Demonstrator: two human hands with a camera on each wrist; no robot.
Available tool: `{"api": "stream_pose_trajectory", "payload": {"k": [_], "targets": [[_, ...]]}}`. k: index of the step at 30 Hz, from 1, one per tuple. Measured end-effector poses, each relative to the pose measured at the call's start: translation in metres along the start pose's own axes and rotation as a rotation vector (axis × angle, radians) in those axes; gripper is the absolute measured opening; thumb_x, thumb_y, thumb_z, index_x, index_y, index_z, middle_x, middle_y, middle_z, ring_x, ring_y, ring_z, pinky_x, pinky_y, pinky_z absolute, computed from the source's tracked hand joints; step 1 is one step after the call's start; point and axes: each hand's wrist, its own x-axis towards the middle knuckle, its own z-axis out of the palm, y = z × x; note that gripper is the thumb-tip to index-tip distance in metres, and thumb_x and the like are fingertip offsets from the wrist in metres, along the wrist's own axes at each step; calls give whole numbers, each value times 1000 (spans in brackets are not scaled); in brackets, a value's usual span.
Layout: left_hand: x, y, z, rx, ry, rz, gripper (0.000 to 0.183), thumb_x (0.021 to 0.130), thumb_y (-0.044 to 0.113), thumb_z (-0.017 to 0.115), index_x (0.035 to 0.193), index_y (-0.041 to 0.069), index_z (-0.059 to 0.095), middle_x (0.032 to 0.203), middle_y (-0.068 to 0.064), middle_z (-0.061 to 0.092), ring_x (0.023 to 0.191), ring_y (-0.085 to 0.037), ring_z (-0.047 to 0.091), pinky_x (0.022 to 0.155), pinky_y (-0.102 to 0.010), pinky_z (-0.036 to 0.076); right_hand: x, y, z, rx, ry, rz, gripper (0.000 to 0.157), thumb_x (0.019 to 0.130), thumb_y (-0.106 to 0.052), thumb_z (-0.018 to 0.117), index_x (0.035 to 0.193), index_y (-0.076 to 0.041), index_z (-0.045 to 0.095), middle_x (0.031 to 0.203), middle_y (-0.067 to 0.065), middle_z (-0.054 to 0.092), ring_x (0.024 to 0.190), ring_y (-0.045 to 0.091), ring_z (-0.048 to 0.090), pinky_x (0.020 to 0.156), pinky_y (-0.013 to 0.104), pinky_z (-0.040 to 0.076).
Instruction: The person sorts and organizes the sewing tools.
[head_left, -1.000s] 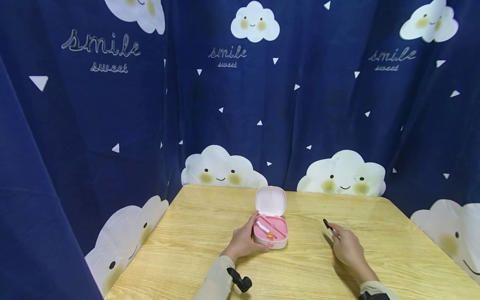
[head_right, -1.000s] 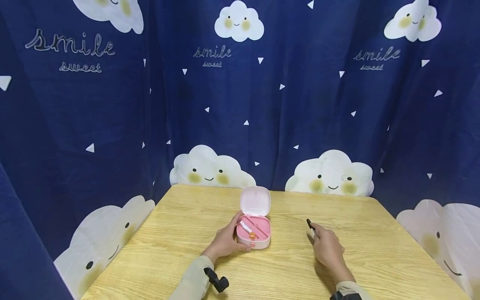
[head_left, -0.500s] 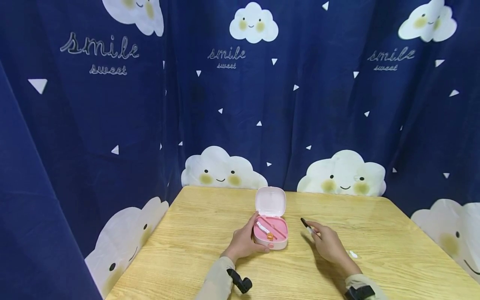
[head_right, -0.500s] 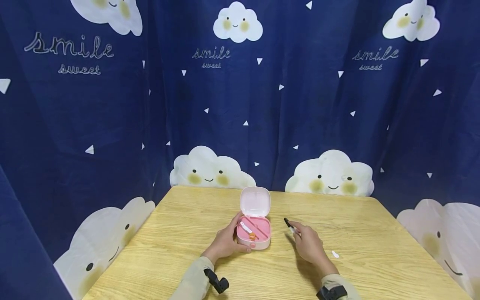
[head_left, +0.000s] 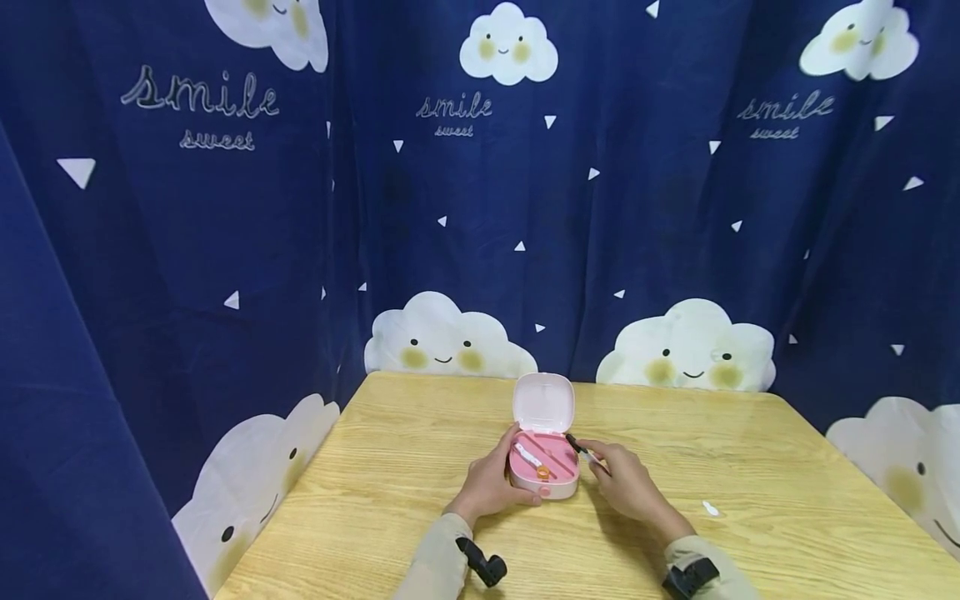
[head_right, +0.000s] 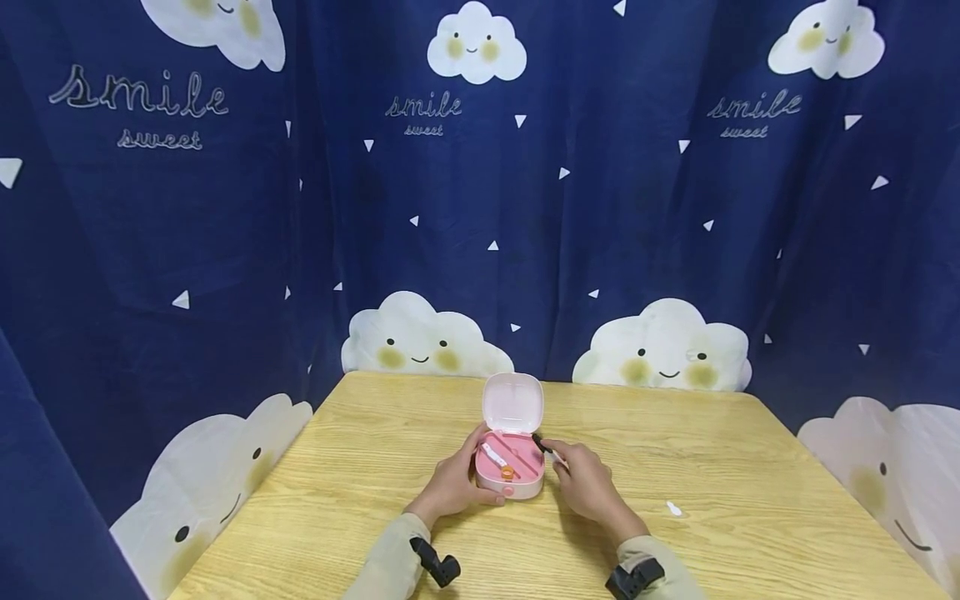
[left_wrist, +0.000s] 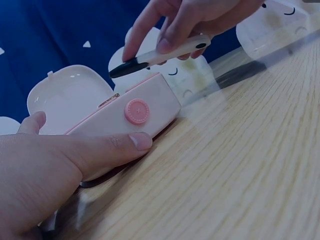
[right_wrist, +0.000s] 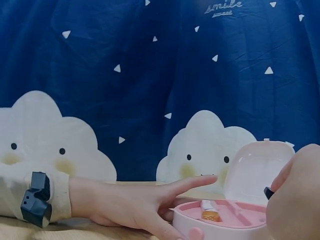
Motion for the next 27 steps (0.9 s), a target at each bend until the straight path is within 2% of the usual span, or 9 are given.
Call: {"api": "stream_pose_trajectory", "payload": {"k": [4, 9, 18, 22, 27], "targets": [[0, 0, -1, 4, 2, 2, 128, 68, 47, 97, 167, 22, 19, 163, -1, 40, 144, -29, 42, 114, -62, 25, 3, -7, 5, 5, -13, -17, 41, 95, 5, 66, 133, -10, 71, 114, 11, 71, 89, 21, 60, 68, 38, 48], [-1, 0, -1, 3, 3, 7, 128, 68, 46, 97, 167, 21, 20, 162, -2, 41, 143, -29, 44, 114, -61, 26, 7, -17, 11, -11, -38, -43, 45, 95, 4, 68, 136, -14, 70, 102, 5, 69, 79, 17, 52, 59, 34, 41], [0, 3, -2, 18, 12, -1, 127, 68, 48, 97, 167, 22, 20, 162, -2, 42, 143, -29, 44, 114, -62, 27, 11, -33, 18, -93, -11, -85, 39, 94, 2, 71, 130, -11, 73, 95, 6, 67, 87, 24, 63, 64, 44, 47], [-1, 4, -2, 19, 16, 10, 127, 69, 46, 97, 167, 20, 21, 161, -5, 42, 142, -32, 45, 113, -64, 27, 14, -35, 23, -107, -3, -91, 37, 93, 1, 72, 128, -11, 75, 92, 5, 66, 87, 26, 64, 64, 45, 47], [-2, 4, -2, 0, 4, -13, 127, 68, 45, 97, 167, 23, 21, 161, -4, 42, 142, -32, 44, 114, -64, 26, 15, -35, 30, -114, 11, -125, 35, 92, 1, 74, 125, -10, 76, 97, 8, 69, 90, 30, 66, 66, 48, 51]]}}
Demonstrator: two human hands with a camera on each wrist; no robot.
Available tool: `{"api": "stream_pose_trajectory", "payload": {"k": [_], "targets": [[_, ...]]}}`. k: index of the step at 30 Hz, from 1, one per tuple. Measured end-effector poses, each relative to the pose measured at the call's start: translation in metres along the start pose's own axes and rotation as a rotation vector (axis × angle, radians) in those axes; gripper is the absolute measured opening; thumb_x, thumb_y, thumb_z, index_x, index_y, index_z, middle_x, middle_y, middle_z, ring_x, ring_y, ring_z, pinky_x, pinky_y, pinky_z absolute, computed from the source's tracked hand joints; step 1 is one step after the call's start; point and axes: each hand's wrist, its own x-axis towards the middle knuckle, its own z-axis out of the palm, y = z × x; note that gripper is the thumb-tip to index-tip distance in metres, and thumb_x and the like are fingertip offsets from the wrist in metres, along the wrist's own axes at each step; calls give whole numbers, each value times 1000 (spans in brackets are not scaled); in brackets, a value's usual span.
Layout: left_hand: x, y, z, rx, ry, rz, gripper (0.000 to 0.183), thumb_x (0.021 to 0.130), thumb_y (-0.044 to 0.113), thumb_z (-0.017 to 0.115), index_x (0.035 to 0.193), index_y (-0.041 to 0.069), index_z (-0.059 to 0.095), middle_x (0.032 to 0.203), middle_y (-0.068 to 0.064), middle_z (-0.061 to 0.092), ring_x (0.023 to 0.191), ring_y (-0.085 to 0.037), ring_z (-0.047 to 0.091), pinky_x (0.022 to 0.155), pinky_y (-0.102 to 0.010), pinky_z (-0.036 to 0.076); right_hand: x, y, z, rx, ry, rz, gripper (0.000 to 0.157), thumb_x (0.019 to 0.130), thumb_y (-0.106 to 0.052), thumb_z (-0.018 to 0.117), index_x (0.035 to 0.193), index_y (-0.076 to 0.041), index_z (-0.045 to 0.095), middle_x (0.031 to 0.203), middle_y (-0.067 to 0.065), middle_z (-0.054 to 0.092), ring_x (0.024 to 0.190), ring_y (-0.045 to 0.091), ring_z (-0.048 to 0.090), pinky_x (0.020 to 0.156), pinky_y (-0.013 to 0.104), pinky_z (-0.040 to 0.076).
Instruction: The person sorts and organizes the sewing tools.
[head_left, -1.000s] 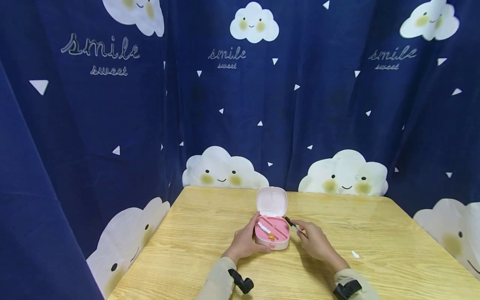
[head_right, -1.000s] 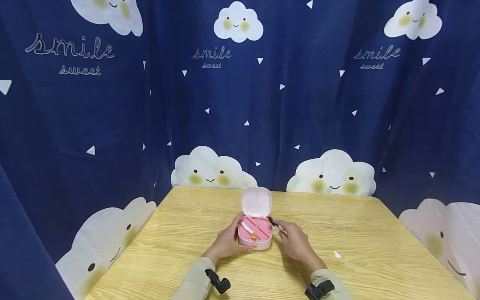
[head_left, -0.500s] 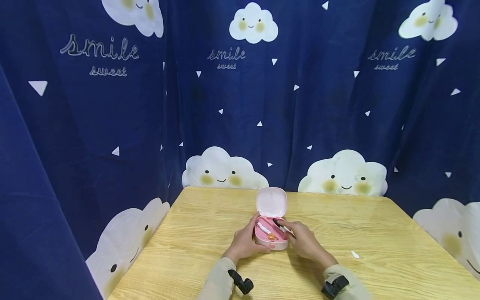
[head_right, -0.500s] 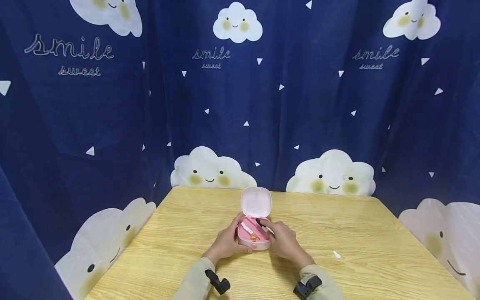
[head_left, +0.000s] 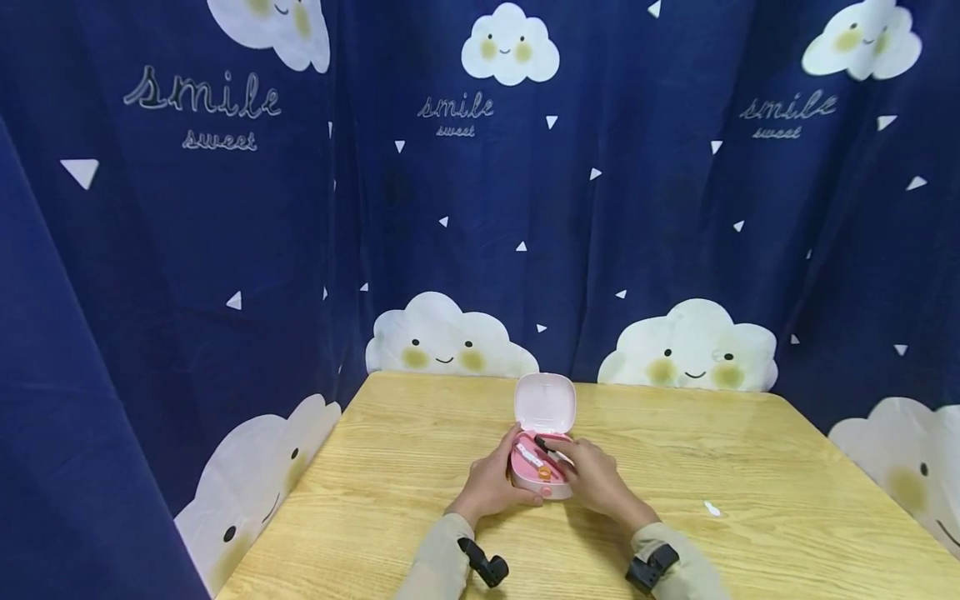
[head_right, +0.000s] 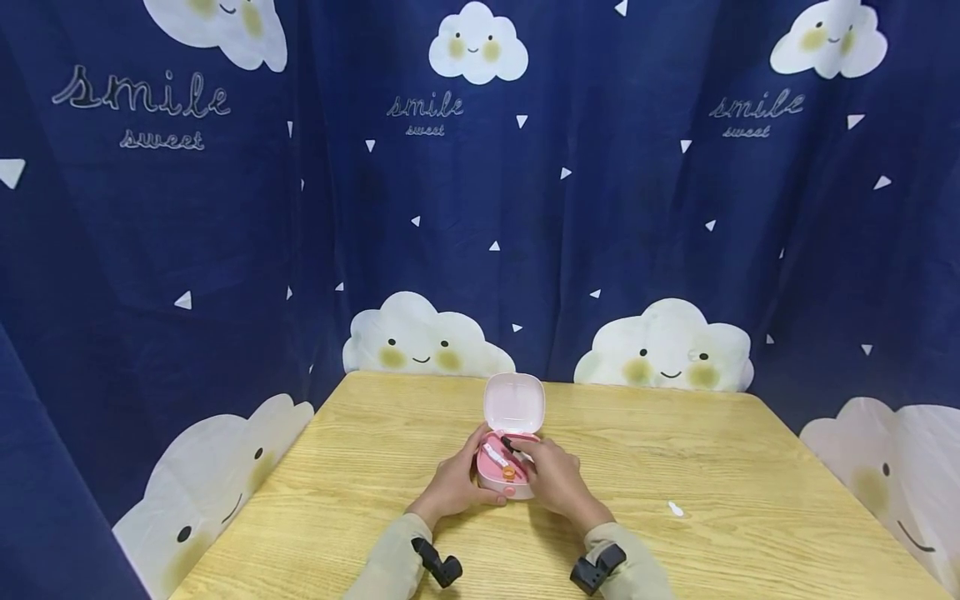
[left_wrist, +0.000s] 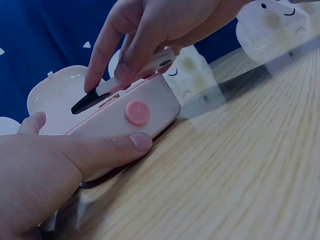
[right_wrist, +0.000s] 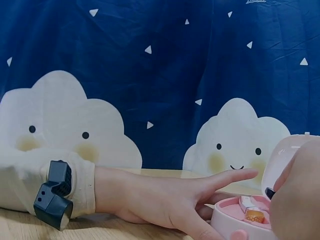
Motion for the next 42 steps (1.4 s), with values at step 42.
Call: {"api": "stream_pose_trajectory", "payload": {"k": [42], "targets": [[3, -5, 2, 37, 8, 21, 127, 68, 48, 97, 167, 24, 20, 160, 0, 44, 140, -26, 48, 110, -59, 31, 30, -14, 14, -88, -118, 45, 32, 88, 1, 77, 115, -17, 80, 98, 3, 72, 93, 25, 64, 70, 55, 46]]}}
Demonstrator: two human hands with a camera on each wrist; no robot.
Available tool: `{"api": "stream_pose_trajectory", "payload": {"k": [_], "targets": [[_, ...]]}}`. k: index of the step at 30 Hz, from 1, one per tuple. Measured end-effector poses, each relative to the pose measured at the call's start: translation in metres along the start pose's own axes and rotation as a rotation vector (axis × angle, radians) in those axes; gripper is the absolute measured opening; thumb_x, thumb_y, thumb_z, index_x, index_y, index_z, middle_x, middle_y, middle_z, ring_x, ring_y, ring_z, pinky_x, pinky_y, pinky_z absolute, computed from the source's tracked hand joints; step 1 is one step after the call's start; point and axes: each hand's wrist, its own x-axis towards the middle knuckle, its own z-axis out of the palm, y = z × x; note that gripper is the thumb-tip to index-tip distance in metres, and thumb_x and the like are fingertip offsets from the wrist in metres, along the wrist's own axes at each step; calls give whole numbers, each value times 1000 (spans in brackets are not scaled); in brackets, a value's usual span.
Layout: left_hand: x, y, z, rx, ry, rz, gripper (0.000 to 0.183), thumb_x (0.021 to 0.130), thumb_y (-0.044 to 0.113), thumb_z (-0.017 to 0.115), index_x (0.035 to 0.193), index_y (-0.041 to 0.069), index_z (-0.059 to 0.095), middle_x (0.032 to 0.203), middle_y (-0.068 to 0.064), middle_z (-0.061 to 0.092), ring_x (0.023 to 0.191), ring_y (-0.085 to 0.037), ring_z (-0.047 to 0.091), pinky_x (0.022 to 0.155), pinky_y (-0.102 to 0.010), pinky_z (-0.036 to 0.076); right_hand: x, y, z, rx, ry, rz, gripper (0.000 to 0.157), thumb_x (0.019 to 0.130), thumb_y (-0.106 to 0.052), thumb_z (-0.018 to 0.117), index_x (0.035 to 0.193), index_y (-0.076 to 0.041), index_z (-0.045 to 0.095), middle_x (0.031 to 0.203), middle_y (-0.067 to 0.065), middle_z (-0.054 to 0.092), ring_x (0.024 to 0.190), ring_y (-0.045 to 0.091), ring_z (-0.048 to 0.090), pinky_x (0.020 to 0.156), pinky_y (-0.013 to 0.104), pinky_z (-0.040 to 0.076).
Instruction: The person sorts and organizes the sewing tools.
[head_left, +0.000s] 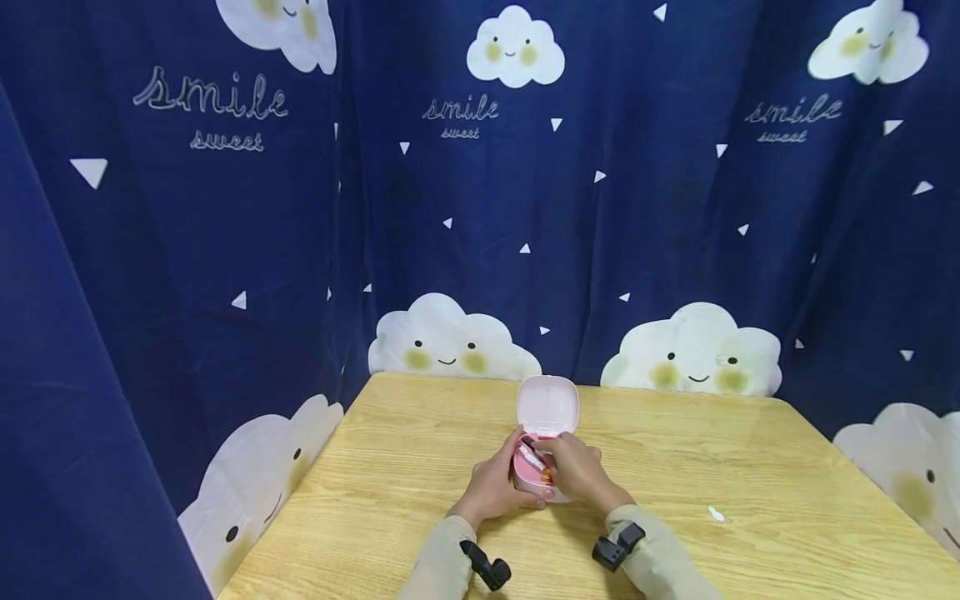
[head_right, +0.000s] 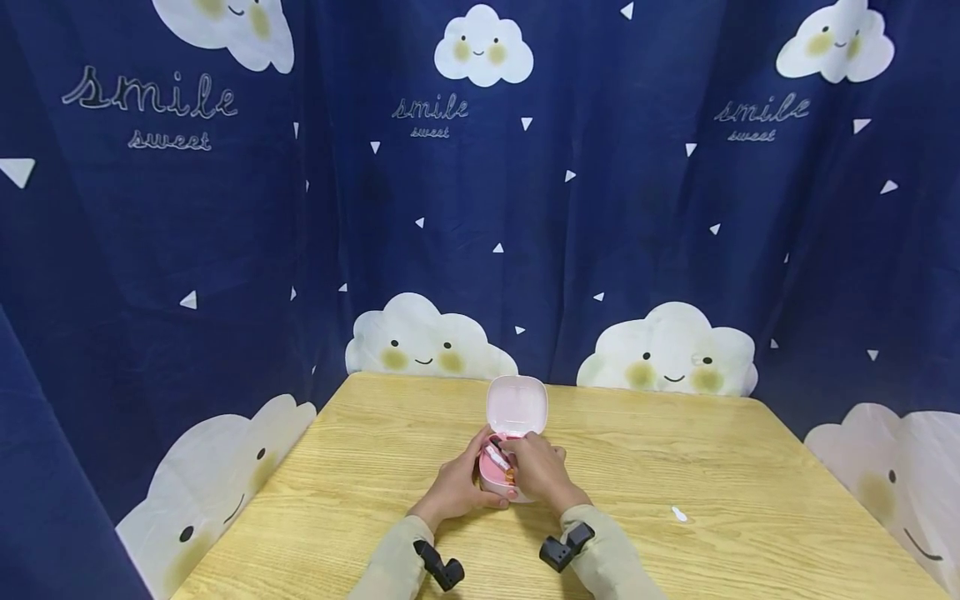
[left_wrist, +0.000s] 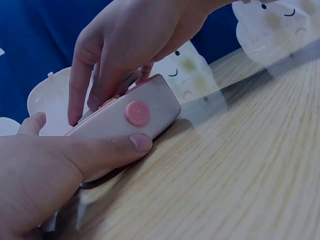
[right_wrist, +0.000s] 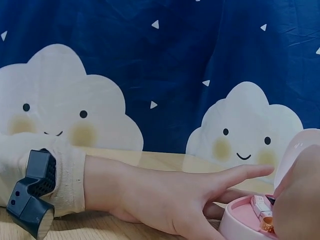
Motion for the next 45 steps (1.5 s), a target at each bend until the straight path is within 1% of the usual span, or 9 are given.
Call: {"api": "stream_pose_trajectory", "payload": {"k": [5, 10, 15, 20, 26, 31, 37, 45], "targets": [[0, 0, 0, -2, -1, -5, 127, 68, 48, 97, 167, 23, 21, 161, -1, 43, 141, -27, 47, 110, -59, 31, 2, 0, 0, -2, 0, 3, 36, 85, 2, 78, 115, -16, 81, 93, 2, 69, 88, 22, 62, 68, 53, 44], [0, -1, 0, -4, 3, -4, 127, 68, 48, 97, 167, 22, 22, 161, -2, 43, 141, -28, 47, 110, -59, 31, 4, 0, 1, -5, 3, 15, 38, 83, 4, 77, 114, -17, 82, 94, 4, 70, 88, 21, 62, 68, 55, 44], [0, -2, 0, -5, 1, -4, 127, 68, 48, 97, 167, 23, 21, 161, -1, 43, 141, -27, 47, 110, -59, 31, 6, 0, 2, -3, 3, 38, 33, 86, 1, 77, 111, -19, 83, 98, 6, 72, 87, 23, 64, 66, 54, 44], [0, -1, -1, 1, 1, 8, 127, 68, 48, 96, 167, 21, 21, 161, -2, 42, 141, -28, 47, 109, -60, 32, 7, -2, 1, -5, -10, 72, 28, 89, -3, 77, 111, -19, 83, 97, 6, 71, 86, 22, 63, 63, 49, 43], [-2, 0, -2, 2, 5, 15, 127, 67, 46, 97, 166, 19, 22, 162, -2, 42, 140, -28, 48, 109, -61, 32, 9, -3, 1, -11, -18, 103, 28, 88, -5, 78, 111, -19, 83, 91, 2, 64, 77, 17, 56, 61, 44, 39], [-2, -1, 0, 9, 1, 1, 127, 68, 46, 97, 167, 21, 21, 161, -1, 42, 140, -27, 48, 111, -60, 31, 8, -3, 1, -10, -21, 116, 29, 88, -5, 77, 111, -20, 83, 91, 1, 64, 79, 18, 57, 62, 46, 41], [0, -3, 3, 20, 17, 16, 128, 66, 46, 98, 166, 21, 22, 159, -1, 46, 137, -26, 50, 109, -60, 33, 6, -3, 1, -30, -7, 99, 27, 87, -6, 77, 108, -21, 84, 92, 1, 68, 83, 21, 62, 61, 50, 44], [1, -7, 5, 6, 18, 5, 129, 66, 46, 98, 167, 24, 21, 160, 0, 45, 139, -26, 49, 111, -60, 31, 6, -4, 0, -24, -10, 101, 29, 87, -5, 75, 110, -21, 83, 91, 1, 67, 83, 21, 61, 62, 51, 43]]}}
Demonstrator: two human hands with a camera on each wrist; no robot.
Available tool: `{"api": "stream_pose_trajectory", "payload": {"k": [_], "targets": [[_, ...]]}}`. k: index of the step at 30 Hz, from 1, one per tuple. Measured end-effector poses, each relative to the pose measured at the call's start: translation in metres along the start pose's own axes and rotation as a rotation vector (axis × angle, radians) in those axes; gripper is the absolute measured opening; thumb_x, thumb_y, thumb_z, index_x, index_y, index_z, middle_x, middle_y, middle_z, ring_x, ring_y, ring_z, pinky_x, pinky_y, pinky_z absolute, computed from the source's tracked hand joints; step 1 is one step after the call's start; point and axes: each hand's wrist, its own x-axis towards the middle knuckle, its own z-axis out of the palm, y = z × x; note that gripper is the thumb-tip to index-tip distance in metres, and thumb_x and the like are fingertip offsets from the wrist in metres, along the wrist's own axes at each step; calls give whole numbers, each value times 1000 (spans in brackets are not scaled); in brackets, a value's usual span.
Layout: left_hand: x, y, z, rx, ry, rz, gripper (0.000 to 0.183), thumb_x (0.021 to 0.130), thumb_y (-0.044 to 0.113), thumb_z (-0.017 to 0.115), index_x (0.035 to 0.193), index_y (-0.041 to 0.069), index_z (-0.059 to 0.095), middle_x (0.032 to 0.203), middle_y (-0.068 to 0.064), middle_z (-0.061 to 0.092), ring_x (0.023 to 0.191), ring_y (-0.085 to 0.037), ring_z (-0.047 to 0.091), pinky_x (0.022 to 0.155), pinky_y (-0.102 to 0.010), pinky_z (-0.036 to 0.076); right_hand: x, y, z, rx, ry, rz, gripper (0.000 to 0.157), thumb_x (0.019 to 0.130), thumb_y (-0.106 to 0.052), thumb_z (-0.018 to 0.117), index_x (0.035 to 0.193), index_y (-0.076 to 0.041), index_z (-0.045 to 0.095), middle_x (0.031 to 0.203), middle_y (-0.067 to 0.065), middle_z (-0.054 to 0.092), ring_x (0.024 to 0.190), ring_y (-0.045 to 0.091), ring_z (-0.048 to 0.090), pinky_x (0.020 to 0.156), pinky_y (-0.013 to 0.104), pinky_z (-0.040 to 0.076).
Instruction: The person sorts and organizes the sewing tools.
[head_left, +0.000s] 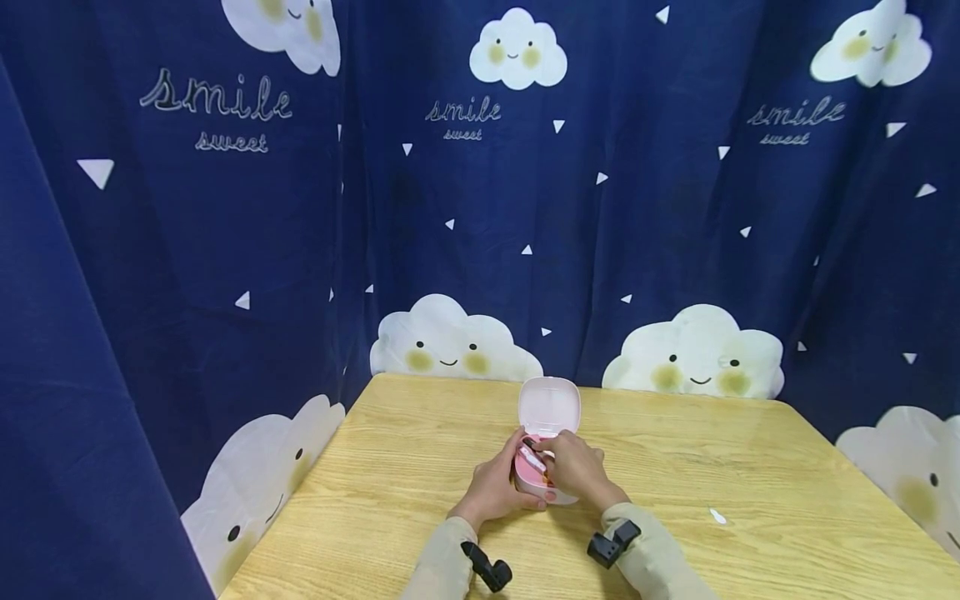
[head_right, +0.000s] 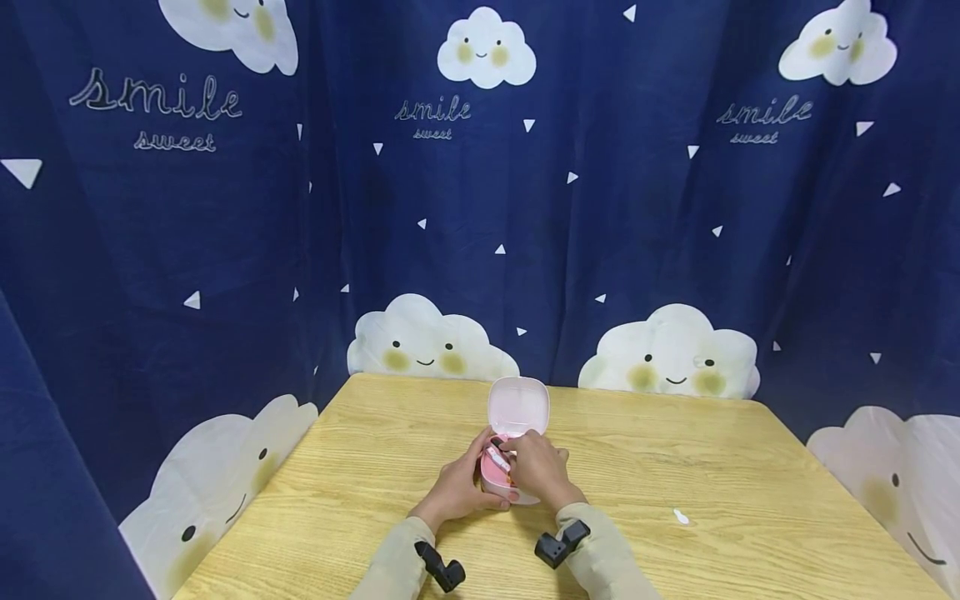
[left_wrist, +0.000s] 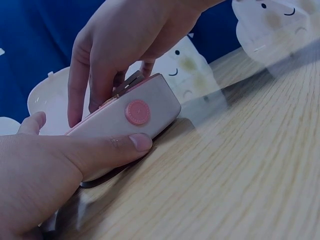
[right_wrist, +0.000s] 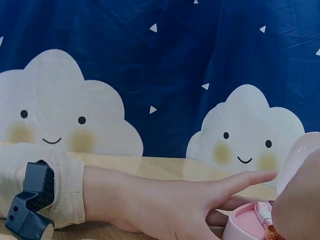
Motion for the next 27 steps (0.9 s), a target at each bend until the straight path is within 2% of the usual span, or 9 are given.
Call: {"api": "stream_pose_trajectory", "payload": {"k": [5, 12, 27], "targets": [[-1, 0, 1, -5, -1, -10, 129, 66, 46, 98, 167, 26, 20, 160, 2, 43, 140, -24, 47, 112, -58, 30, -1, -1, 0, 6, 6, 0, 30, 87, -4, 73, 110, -21, 82, 90, 0, 66, 82, 20, 60, 62, 51, 43], [-1, 3, -2, -10, 10, 20, 128, 66, 46, 98, 166, 22, 22, 159, -3, 46, 138, -29, 50, 110, -63, 31, -2, -1, 0, 22, 19, -12, 28, 87, -3, 72, 109, -18, 81, 88, 0, 63, 80, 20, 58, 61, 51, 43], [-2, 6, -4, -12, -17, -9, 127, 68, 46, 97, 167, 24, 21, 161, 0, 42, 141, -27, 46, 112, -61, 29, -1, -2, 1, 44, 5, -3, 24, 89, -3, 73, 107, -16, 79, 90, -1, 65, 82, 20, 60, 61, 47, 41]]}}
